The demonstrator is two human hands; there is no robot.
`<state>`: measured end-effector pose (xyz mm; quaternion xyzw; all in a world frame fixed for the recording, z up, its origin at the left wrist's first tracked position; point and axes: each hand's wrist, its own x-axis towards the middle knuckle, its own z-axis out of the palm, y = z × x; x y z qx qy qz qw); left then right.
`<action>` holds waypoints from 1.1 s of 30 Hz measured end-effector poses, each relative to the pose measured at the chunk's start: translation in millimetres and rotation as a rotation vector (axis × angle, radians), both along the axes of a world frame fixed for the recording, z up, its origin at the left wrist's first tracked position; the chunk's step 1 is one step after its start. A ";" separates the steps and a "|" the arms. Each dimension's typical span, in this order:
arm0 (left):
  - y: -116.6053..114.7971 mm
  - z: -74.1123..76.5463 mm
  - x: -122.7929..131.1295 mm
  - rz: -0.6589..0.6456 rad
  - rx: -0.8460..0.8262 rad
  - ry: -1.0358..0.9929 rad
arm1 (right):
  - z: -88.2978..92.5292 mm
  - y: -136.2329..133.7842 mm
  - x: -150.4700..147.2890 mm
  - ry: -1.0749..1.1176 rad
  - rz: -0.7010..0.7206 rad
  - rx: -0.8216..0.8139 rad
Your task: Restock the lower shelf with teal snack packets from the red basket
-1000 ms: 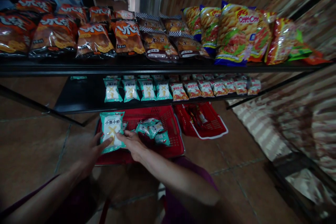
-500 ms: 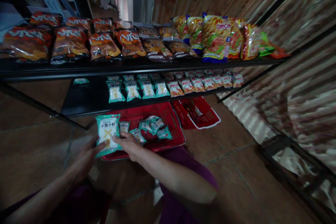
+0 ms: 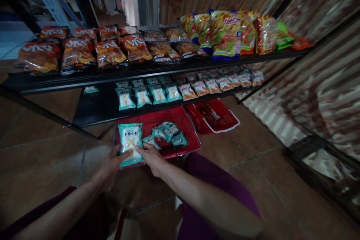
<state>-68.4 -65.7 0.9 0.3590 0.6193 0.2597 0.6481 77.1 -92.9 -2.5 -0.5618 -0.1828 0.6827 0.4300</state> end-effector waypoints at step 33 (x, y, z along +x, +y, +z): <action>-1.6 -11.6 40.6 0.091 -0.070 -0.067 | -1.7 8.7 22.6 -0.134 -0.091 -0.044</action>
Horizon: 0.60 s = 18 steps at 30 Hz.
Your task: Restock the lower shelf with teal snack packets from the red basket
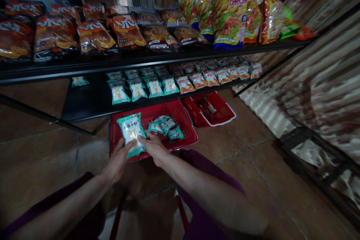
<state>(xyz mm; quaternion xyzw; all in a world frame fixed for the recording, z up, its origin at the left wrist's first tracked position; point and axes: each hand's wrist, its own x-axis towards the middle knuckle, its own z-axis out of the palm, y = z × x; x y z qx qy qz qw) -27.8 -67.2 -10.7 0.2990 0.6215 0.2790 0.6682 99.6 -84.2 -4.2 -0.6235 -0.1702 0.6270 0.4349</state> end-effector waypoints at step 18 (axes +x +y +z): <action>17.3 17.7 -120.7 0.195 0.097 -0.039 | -17.3 43.4 -114.7 0.093 0.195 -0.044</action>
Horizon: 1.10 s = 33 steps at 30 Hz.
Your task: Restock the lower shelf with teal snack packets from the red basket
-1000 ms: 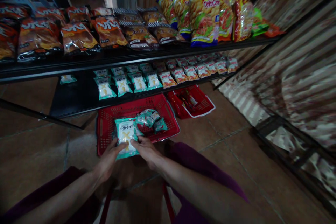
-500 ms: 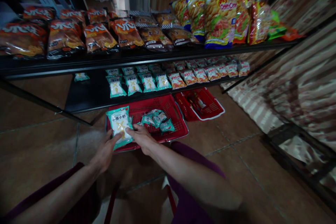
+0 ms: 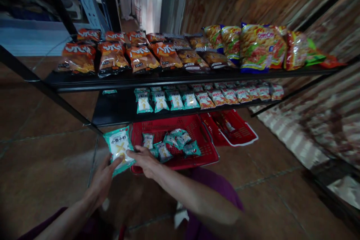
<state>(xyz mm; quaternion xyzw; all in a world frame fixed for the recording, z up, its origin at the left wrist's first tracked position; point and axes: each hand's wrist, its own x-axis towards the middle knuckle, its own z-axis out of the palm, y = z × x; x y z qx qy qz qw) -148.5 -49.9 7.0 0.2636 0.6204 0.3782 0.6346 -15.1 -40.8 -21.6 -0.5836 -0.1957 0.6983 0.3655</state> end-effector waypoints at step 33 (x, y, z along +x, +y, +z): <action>23.2 -17.6 66.7 -0.257 -0.034 -0.015 | 14.5 -5.9 73.0 -0.016 -0.204 -0.067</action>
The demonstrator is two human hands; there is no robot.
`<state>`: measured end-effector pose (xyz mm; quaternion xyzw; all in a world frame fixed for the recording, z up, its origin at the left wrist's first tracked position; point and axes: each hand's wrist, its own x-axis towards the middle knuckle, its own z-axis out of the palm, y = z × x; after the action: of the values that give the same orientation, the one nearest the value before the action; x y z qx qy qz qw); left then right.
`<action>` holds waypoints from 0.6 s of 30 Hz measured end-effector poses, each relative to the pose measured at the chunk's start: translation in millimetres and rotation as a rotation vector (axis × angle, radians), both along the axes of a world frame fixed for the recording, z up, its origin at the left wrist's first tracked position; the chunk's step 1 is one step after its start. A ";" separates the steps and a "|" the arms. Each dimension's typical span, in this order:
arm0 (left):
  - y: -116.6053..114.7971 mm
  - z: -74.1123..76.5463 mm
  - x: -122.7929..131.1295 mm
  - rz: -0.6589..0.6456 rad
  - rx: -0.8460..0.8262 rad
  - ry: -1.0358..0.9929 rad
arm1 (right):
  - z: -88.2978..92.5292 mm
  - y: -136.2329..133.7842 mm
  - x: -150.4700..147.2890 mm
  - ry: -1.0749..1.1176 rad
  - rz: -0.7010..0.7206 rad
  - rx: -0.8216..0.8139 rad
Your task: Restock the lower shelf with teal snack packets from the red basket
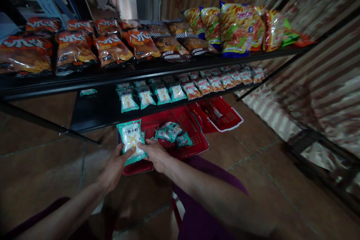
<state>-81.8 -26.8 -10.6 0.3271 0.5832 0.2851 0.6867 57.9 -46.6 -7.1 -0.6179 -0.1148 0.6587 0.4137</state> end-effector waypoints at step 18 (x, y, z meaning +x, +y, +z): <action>14.5 47.8 -1.8 -0.019 0.139 -0.094 | 37.2 23.4 -6.4 -0.004 0.083 0.203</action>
<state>-83.6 -12.3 37.2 0.3657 0.5260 0.3333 0.6917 51.5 -23.2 30.1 -0.5688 -0.2073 0.6591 0.4462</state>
